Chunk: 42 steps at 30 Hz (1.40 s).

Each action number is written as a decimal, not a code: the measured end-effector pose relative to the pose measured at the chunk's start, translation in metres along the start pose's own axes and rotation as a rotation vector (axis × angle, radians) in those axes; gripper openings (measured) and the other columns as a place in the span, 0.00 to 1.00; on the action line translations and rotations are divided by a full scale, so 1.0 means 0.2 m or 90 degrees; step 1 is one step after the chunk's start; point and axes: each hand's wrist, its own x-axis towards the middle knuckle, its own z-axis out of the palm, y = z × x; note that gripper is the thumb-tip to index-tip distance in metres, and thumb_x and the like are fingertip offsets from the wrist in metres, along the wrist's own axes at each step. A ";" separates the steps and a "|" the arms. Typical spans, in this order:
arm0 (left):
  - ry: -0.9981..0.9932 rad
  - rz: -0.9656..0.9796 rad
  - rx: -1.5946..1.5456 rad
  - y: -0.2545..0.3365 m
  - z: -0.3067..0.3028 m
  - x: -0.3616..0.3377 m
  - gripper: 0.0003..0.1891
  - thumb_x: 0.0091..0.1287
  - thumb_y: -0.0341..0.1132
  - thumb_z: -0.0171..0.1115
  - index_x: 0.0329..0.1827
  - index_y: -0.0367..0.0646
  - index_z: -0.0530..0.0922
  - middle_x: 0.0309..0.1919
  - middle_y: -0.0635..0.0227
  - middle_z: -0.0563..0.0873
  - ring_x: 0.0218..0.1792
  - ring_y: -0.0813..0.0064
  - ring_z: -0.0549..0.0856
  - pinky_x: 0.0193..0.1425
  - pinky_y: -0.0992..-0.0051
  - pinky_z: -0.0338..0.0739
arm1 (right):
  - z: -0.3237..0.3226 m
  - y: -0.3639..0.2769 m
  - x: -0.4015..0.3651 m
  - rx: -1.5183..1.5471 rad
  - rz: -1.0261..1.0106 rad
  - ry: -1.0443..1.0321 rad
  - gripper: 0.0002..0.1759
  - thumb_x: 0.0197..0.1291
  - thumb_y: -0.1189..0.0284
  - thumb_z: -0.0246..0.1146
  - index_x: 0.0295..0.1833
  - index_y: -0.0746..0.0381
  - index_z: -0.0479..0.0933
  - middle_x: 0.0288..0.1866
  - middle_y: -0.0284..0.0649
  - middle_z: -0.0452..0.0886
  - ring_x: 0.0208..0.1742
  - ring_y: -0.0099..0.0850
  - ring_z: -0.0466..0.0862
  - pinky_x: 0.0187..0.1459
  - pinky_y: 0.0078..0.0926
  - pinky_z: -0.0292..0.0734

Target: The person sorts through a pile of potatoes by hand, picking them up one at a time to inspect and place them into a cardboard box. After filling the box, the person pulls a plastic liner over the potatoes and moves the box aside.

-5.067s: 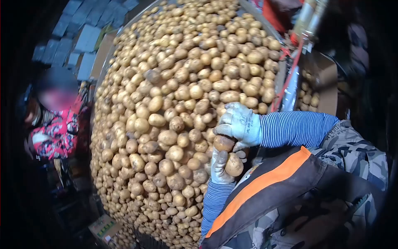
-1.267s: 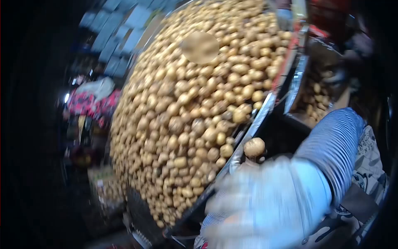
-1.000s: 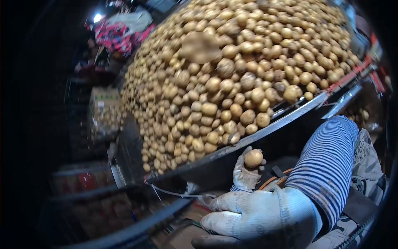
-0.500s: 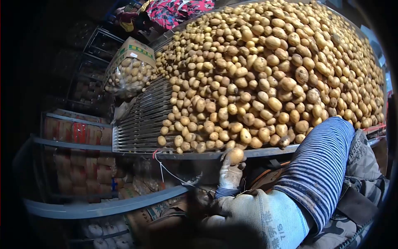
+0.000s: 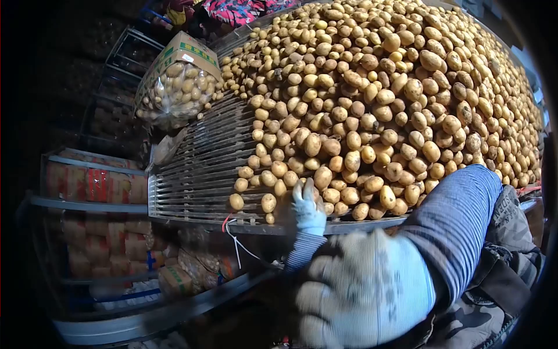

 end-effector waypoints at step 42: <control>-0.229 0.059 0.537 -0.33 0.10 1.20 0.41 0.56 0.41 0.64 0.74 0.70 0.56 0.74 0.77 0.58 0.67 0.62 0.67 0.66 0.53 0.64 | -0.16 0.53 -0.42 -0.227 0.368 0.063 0.16 0.49 0.64 0.64 0.46 0.52 0.79 0.36 0.27 0.79 0.32 0.26 0.79 0.29 0.30 0.71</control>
